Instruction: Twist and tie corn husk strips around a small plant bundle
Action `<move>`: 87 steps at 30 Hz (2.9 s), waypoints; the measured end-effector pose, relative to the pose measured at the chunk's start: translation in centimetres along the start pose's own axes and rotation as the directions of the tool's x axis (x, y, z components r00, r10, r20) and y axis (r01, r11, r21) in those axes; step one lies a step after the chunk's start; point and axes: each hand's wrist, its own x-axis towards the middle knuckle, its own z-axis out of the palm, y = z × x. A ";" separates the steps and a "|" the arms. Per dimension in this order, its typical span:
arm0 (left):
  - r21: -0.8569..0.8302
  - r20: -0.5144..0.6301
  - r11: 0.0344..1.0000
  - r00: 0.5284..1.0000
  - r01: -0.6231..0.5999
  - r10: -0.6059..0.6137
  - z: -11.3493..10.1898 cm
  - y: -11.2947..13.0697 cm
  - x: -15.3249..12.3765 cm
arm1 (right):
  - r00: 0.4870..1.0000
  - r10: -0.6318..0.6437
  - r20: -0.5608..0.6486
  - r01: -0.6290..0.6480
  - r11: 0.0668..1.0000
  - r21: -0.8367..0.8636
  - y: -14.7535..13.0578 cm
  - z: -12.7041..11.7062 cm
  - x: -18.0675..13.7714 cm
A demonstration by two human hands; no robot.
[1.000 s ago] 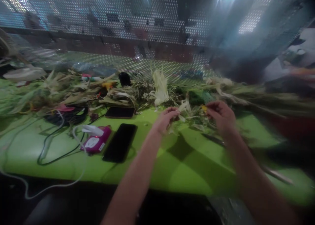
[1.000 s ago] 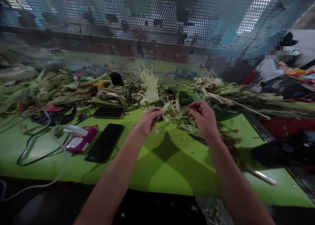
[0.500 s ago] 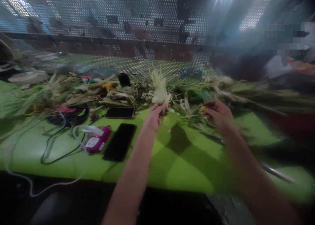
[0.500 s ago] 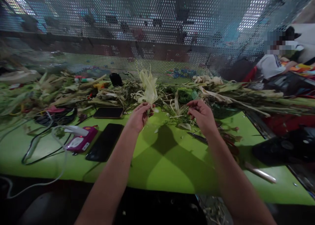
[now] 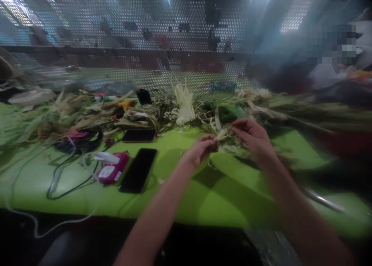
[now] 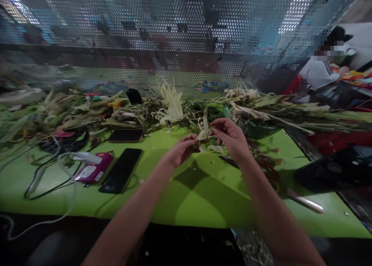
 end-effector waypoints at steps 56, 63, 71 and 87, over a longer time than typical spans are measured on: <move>0.202 -0.125 0.978 0.989 -0.051 0.077 0.3 -0.1 -0.2 | 0.997 0.071 0.015 -0.068 0.983 -0.172 2.5 3.2 -0.5; 0.176 -0.172 0.980 0.977 -0.095 0.126 -0.1 0.2 0.0 | 0.993 0.050 0.109 -0.024 0.973 -0.230 2.8 2.7 -0.1; 0.238 -0.203 0.964 0.965 -0.117 0.167 -0.9 0.3 0.4 | 0.968 -0.145 0.207 0.237 0.807 -0.541 0.9 1.6 -0.3; 0.567 0.151 0.813 0.987 -0.130 0.052 0.1 0.8 -1.0 | 0.920 -0.177 0.350 0.283 0.918 -0.279 0.9 0.0 0.6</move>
